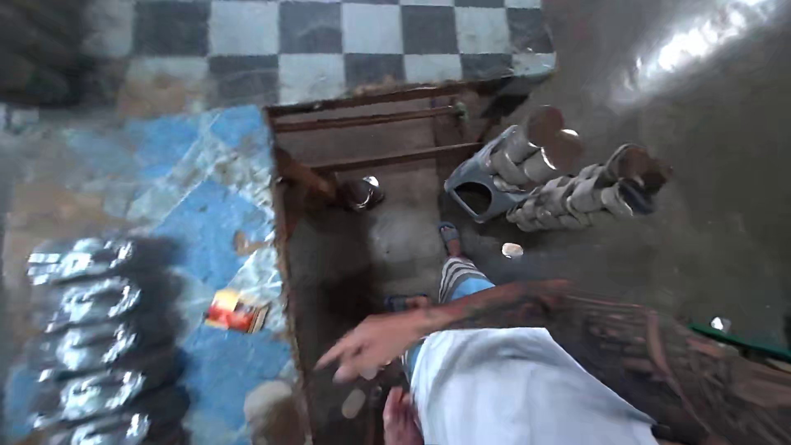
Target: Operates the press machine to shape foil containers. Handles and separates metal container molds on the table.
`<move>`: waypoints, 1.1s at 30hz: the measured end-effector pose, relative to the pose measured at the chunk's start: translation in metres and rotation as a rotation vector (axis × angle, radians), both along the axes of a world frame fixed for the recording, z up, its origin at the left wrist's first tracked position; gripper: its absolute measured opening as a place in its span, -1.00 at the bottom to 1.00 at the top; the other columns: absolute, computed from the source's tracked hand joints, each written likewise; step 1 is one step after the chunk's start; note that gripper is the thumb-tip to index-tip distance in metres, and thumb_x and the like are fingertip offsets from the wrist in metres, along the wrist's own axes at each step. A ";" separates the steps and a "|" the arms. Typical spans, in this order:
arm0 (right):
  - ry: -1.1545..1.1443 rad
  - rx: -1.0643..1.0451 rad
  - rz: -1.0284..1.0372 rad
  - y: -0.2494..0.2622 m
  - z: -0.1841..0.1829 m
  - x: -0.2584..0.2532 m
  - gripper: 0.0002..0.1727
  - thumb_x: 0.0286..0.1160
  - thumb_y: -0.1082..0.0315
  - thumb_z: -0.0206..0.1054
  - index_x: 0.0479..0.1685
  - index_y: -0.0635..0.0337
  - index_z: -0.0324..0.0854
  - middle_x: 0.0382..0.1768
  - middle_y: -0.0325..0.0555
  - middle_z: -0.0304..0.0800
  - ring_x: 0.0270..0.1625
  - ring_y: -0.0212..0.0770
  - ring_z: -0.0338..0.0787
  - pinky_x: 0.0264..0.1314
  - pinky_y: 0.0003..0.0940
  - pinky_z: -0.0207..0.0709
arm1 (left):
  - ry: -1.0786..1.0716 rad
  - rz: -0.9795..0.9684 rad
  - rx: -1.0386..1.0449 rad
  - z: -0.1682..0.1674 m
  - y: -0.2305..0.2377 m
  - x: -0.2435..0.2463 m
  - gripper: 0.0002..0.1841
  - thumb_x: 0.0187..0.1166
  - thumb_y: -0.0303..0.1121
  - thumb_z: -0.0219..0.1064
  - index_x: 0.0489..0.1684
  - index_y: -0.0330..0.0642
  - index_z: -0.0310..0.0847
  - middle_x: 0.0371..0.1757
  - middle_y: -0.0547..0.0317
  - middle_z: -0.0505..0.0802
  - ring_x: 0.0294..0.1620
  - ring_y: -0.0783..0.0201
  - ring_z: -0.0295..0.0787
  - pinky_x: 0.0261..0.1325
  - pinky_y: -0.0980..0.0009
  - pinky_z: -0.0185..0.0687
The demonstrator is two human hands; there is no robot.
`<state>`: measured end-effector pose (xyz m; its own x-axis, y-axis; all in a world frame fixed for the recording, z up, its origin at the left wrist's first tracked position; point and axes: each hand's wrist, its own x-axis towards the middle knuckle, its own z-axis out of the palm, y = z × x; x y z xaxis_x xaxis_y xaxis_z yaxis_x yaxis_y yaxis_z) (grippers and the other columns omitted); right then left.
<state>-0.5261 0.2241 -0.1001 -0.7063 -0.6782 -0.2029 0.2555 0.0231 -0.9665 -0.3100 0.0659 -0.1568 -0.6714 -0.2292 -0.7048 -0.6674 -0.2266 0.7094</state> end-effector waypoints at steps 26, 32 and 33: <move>-0.756 -0.212 -1.743 0.488 -0.184 0.042 -0.04 0.29 0.04 0.52 0.79 -0.27 0.10 0.45 -0.17 0.63 0.35 -0.14 0.71 0.29 -0.13 0.69 | -0.128 -1.670 0.212 -0.121 0.582 -0.439 -0.39 0.61 -0.20 0.30 0.67 -0.13 0.31 0.39 0.07 0.73 0.36 0.30 0.67 0.47 0.26 0.59; -0.730 -0.224 -1.725 0.491 -0.193 0.044 -0.09 0.27 0.05 0.48 0.73 -0.19 0.15 0.36 -0.14 0.68 0.28 -0.15 0.76 0.22 -0.12 0.73 | -0.198 -1.715 0.218 -0.124 0.599 -0.443 -0.35 0.70 -0.02 0.24 0.74 -0.07 0.25 0.44 0.03 0.71 0.38 0.23 0.68 0.46 0.21 0.62; -0.721 -0.223 -1.724 0.491 -0.193 0.044 -0.10 0.28 0.05 0.48 0.73 -0.20 0.15 0.37 -0.14 0.67 0.30 -0.14 0.75 0.24 -0.11 0.72 | -0.183 -1.714 0.217 -0.123 0.599 -0.442 -0.37 0.69 -0.05 0.24 0.73 -0.06 0.25 0.42 0.04 0.71 0.36 0.25 0.68 0.44 0.22 0.63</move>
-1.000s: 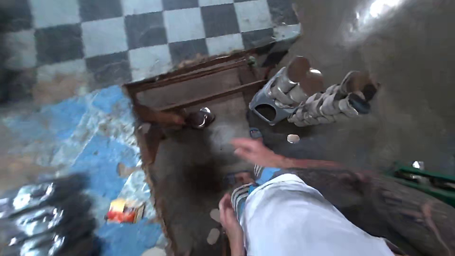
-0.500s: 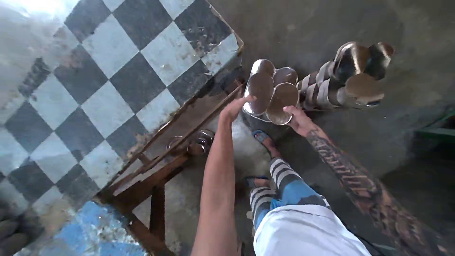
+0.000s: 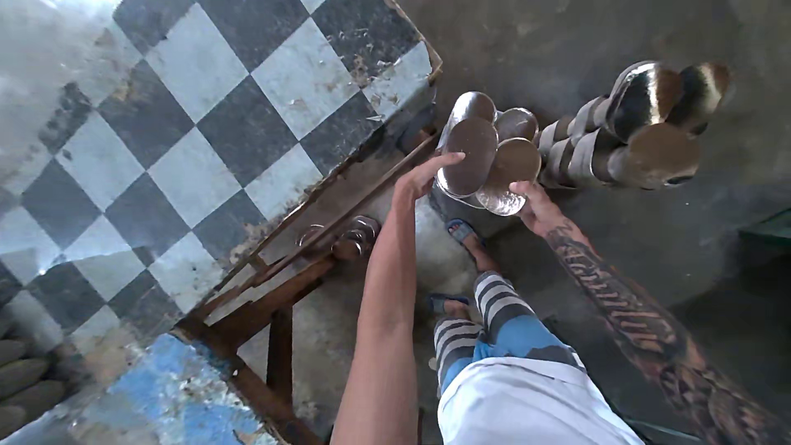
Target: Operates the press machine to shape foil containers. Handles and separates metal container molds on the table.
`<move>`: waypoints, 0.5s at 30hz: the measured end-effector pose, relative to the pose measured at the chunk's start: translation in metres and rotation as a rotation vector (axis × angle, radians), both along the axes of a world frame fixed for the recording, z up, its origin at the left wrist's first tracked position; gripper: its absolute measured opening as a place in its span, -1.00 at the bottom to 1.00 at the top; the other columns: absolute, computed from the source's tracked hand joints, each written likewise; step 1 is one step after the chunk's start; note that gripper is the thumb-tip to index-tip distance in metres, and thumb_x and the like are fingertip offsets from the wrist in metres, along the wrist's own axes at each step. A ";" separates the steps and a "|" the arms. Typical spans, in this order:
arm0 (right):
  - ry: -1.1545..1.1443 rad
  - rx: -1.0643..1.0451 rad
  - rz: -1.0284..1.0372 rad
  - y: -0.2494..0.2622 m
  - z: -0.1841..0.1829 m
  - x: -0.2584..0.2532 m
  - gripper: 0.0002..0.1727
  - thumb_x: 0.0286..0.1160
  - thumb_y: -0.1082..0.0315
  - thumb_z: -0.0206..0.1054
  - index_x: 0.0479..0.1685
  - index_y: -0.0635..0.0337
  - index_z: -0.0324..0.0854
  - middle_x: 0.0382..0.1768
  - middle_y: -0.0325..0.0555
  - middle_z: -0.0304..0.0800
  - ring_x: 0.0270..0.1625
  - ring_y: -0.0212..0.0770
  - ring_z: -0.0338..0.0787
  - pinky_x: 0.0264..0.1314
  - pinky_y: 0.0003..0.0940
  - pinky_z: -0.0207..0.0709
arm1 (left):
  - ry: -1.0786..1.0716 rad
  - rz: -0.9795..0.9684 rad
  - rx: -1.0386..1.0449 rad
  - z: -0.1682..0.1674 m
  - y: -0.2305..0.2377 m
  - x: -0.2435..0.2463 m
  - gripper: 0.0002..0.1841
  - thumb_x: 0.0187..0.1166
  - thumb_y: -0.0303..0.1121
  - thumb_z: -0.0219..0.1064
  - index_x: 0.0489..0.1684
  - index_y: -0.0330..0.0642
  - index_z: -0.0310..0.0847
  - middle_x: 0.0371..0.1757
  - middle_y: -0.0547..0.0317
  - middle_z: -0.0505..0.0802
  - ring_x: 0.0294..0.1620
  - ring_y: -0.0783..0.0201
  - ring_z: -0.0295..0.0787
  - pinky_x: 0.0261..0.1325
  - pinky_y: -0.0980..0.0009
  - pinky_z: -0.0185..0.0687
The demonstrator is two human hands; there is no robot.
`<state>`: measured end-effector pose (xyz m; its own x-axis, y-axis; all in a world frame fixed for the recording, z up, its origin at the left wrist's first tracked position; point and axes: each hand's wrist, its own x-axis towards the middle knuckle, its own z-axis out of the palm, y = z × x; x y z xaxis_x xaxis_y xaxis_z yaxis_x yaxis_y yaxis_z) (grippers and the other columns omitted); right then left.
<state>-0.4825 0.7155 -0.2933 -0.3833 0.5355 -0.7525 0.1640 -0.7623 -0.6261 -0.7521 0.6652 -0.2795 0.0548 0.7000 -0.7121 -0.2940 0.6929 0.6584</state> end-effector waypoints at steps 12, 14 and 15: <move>0.173 0.102 -0.061 -0.014 0.057 0.062 -0.33 -0.01 -0.17 0.65 0.11 -0.07 0.59 -0.15 -0.30 0.87 -0.06 -0.34 0.87 0.04 -0.27 0.81 | 0.294 0.324 0.135 0.029 -0.038 0.019 -0.16 0.70 0.23 0.15 0.88 -0.06 0.07 0.81 0.00 0.38 0.79 0.15 0.30 0.80 0.05 0.25; 0.274 0.122 -0.042 -0.039 0.097 0.071 -0.50 0.06 -0.21 0.65 -0.08 -0.18 0.70 -0.22 -0.37 0.91 -0.14 -0.41 0.89 -0.04 -0.35 0.83 | 0.364 0.418 0.246 0.067 -0.094 0.064 -0.13 0.72 0.18 0.15 0.96 0.10 -0.19 0.89 0.06 0.22 0.81 0.10 0.25 0.71 0.00 0.32; 0.349 0.134 -0.020 -0.055 0.113 0.069 -0.64 0.10 -0.21 0.63 -0.24 -0.27 0.80 -0.28 -0.45 0.92 -0.19 -0.48 0.89 -0.09 -0.42 0.83 | 0.346 0.436 0.318 0.082 -0.126 0.092 -0.05 0.65 0.21 0.21 0.97 0.12 -0.28 0.88 0.07 0.22 0.76 0.13 0.30 0.65 0.05 0.41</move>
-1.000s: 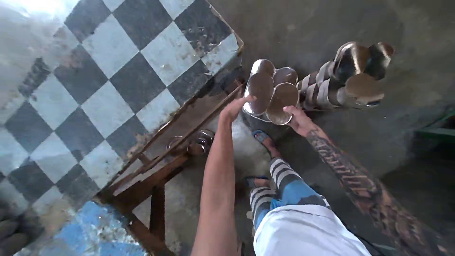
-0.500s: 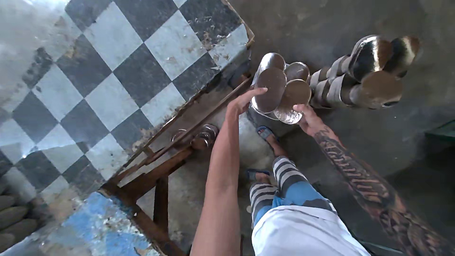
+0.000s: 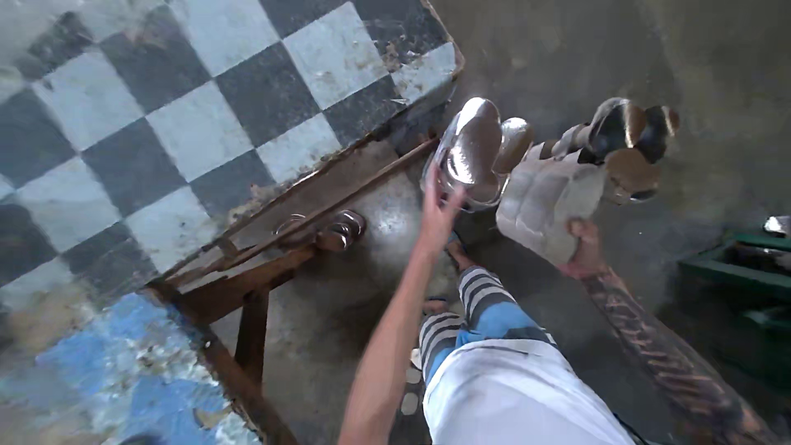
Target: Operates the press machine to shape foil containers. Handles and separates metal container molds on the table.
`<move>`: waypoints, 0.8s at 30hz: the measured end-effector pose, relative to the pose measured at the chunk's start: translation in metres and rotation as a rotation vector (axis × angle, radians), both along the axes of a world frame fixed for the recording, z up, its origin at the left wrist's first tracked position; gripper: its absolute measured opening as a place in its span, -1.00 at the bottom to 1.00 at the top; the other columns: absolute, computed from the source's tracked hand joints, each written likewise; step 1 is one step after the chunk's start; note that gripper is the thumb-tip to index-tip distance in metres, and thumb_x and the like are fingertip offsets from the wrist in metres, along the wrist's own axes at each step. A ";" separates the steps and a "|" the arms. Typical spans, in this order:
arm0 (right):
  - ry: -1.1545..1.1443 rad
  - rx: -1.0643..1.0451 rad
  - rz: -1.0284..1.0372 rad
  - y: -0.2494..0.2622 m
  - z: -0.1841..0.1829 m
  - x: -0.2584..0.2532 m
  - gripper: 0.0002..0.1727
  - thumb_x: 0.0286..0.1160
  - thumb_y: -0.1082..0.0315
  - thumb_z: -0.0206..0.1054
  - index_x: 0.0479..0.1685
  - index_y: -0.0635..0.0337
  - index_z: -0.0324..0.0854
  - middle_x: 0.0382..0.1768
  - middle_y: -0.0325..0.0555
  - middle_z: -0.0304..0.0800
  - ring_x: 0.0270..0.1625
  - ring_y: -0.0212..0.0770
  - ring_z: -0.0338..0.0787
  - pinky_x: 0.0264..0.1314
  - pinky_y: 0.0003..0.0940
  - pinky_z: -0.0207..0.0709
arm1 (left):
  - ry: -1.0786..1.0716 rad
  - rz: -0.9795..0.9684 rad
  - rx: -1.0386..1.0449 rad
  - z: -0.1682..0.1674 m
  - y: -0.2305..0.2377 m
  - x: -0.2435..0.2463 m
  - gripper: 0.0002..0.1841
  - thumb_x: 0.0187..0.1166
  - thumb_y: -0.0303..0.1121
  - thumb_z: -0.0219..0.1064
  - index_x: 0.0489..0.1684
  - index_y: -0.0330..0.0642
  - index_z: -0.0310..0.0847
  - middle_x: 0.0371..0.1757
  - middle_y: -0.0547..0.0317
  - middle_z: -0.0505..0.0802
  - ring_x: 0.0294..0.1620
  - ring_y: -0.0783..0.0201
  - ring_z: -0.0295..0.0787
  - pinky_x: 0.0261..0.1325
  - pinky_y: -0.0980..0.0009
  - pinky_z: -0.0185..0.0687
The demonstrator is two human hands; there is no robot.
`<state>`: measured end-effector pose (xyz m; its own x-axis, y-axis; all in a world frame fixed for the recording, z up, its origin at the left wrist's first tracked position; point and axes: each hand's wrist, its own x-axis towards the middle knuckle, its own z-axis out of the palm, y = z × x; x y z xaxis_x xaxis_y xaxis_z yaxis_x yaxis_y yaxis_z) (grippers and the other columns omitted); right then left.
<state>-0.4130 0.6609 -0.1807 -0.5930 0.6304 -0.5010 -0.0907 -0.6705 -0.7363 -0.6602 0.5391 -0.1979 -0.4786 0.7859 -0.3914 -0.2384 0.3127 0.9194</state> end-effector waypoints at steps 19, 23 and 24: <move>0.081 0.423 1.799 -0.416 0.069 -0.320 0.21 0.14 -0.18 0.60 0.92 -0.27 -0.04 0.45 -0.14 0.67 0.19 -0.24 0.81 0.13 -0.19 0.78 | -0.247 1.227 0.081 0.112 -0.509 0.070 -0.13 0.54 -0.34 0.38 0.89 -0.09 -0.05 0.50 -0.17 0.64 0.39 0.11 0.68 0.46 0.14 0.61; 0.351 0.588 1.980 -0.462 0.052 -0.410 0.24 0.11 -0.08 0.61 0.92 -0.11 -0.05 0.57 -0.04 0.56 0.39 -0.24 0.72 0.39 -0.20 0.68 | -0.054 1.164 -0.009 0.085 -0.556 0.023 0.06 0.39 -0.34 0.54 0.93 -0.08 -0.15 0.60 -0.16 0.59 0.44 0.08 0.66 0.44 0.09 0.64; 0.425 0.676 2.022 -0.467 0.053 -0.432 0.28 0.06 -0.04 0.63 0.94 -0.07 -0.10 0.58 -0.02 0.53 0.43 -0.24 0.70 0.43 -0.22 0.65 | 0.054 1.169 -0.045 0.081 -0.562 0.005 0.13 0.29 -0.38 0.60 0.92 -0.18 -0.18 0.59 -0.22 0.57 0.47 0.08 0.65 0.48 0.10 0.62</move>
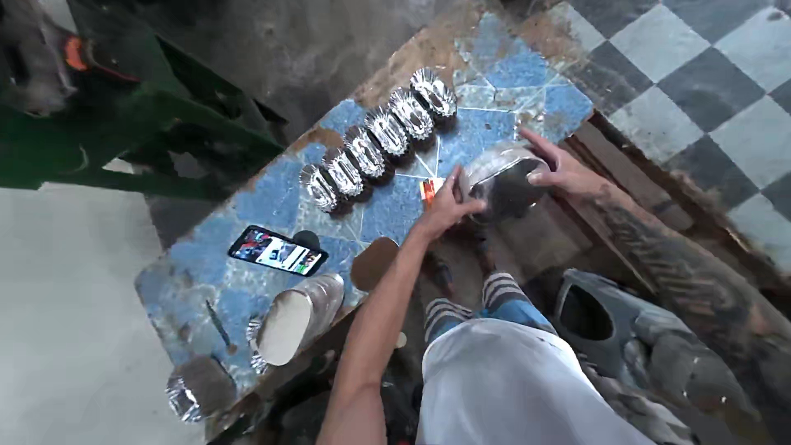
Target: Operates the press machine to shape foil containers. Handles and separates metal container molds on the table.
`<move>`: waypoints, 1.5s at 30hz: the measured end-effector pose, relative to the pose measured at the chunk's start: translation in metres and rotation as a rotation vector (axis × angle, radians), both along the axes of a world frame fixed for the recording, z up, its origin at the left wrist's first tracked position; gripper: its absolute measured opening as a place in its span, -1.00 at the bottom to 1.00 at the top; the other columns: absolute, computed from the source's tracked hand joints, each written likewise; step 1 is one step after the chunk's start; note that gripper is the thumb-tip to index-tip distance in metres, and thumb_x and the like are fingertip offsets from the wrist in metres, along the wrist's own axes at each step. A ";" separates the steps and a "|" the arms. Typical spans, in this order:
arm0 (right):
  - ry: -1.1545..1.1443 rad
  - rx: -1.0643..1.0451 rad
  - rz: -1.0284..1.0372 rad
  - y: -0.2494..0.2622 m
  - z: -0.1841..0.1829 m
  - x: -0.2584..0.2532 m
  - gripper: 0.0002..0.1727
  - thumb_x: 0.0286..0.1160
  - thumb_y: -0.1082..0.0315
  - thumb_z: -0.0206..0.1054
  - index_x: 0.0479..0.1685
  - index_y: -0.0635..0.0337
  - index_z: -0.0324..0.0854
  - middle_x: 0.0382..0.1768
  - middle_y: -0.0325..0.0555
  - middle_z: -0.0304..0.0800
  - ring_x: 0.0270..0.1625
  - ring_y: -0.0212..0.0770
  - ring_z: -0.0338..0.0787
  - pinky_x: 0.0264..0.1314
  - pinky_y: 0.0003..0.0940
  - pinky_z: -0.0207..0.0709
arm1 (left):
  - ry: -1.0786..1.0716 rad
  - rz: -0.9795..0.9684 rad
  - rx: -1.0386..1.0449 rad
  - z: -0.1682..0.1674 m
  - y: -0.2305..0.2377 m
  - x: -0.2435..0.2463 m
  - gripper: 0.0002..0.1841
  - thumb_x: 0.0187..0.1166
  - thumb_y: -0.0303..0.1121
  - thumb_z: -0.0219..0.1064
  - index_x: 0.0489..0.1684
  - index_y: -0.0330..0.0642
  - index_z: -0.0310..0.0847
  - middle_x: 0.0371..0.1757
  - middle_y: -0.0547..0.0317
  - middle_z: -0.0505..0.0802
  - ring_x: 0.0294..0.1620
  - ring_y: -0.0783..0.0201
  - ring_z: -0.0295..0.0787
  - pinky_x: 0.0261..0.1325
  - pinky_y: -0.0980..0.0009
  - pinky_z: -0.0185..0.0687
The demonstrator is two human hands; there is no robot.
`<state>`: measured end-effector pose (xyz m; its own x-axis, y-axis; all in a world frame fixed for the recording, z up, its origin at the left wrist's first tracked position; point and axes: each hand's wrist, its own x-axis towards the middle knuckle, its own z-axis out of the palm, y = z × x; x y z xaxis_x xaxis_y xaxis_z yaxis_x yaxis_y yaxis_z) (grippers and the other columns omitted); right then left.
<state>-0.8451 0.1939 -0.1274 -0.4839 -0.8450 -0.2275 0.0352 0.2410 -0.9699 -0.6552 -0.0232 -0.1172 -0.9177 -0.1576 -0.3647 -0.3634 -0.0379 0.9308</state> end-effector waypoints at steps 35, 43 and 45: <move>-0.177 0.372 0.523 -0.184 0.008 0.220 -0.33 0.48 -0.02 0.49 0.59 -0.08 0.49 0.20 -0.07 0.83 0.03 -0.14 0.86 0.07 -0.10 0.77 | 0.003 1.555 0.139 -0.017 0.006 0.222 -0.47 0.60 -0.37 0.37 0.54 -0.35 0.46 0.44 -0.12 0.71 0.47 0.14 0.63 0.56 0.13 0.53; -0.405 0.385 0.232 -0.179 0.001 0.246 -0.07 0.66 -0.51 -0.37 0.81 -0.10 0.19 0.56 -0.08 0.59 0.48 -0.07 0.68 0.45 0.03 0.61 | 0.006 1.242 0.384 -0.028 0.018 0.261 -0.07 0.65 0.30 0.16 0.95 0.07 -0.15 0.92 0.05 0.12 0.88 0.01 0.05 0.84 -0.14 0.06; -0.424 0.351 0.174 -0.180 0.000 0.260 -0.03 0.61 -0.56 -0.45 0.82 -0.14 0.17 0.55 -0.12 0.61 0.52 -0.09 0.65 0.48 0.08 0.60 | 0.063 1.194 0.365 -0.030 0.010 0.266 -0.08 0.64 0.32 0.15 0.92 0.04 -0.05 0.88 0.06 0.22 0.85 0.08 0.15 0.83 -0.06 0.12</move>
